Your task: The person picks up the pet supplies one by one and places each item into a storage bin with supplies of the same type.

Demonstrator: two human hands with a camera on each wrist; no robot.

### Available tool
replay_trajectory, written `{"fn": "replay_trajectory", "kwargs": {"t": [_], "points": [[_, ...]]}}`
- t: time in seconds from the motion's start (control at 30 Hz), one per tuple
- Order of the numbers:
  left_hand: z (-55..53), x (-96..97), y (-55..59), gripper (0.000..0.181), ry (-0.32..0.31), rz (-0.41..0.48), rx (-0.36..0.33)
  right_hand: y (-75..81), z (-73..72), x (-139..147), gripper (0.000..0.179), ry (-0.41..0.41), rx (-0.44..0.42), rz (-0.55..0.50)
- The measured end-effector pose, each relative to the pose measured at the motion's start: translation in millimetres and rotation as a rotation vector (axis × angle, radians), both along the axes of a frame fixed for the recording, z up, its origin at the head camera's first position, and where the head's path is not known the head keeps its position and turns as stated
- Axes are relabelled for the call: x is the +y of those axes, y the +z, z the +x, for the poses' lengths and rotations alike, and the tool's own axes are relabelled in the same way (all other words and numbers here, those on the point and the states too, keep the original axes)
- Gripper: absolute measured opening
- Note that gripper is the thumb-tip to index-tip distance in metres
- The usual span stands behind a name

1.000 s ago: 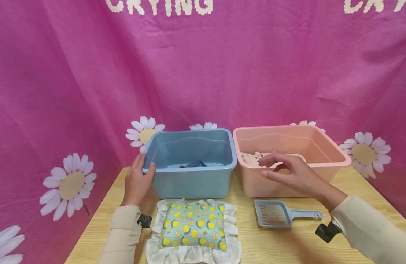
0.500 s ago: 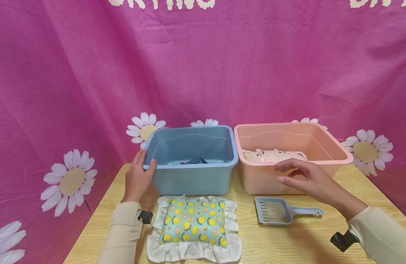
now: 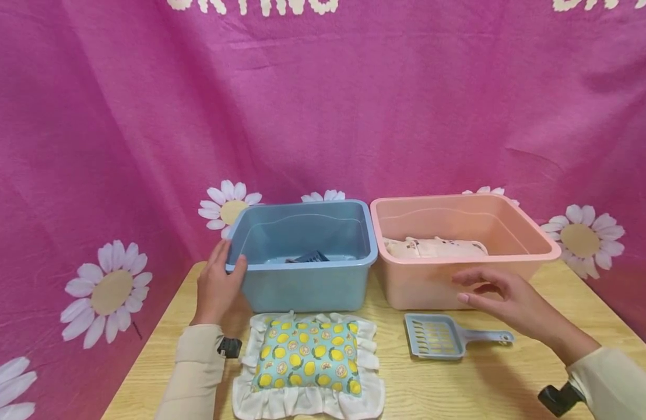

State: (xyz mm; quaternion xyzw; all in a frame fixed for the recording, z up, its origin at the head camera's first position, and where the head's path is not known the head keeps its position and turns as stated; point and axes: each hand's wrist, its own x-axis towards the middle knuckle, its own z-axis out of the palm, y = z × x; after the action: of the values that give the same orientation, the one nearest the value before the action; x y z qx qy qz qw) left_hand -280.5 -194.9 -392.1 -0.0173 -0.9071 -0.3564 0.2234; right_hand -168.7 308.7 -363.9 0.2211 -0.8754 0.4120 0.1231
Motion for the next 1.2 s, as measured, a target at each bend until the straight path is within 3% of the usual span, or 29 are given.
{"fn": "replay_trajectory", "kwargs": {"t": [0.37, 0.6, 0.97, 1.2], "points": [[1.8, -4.1, 0.4, 0.063, 0.006, -0.022, 0.025, -28.0, -2.5, 21, 0.028, -0.037, -0.025, 0.007], [0.6, -1.8, 2.3, 0.064, -0.001, -0.016, 0.010, -42.6, -2.0, 36, 0.026, -0.113, -0.087, 0.049], [-0.4, -2.5, 0.7, 0.064, -0.006, -0.012, 0.008, -59.0, -1.0, 51, 0.027, -0.094, -0.164, 0.004], [0.0, -2.5, -0.2, 0.065, -0.017, 0.003, 0.008, -66.5, -1.7, 60, 0.024, -0.030, -0.237, -0.012]]}}
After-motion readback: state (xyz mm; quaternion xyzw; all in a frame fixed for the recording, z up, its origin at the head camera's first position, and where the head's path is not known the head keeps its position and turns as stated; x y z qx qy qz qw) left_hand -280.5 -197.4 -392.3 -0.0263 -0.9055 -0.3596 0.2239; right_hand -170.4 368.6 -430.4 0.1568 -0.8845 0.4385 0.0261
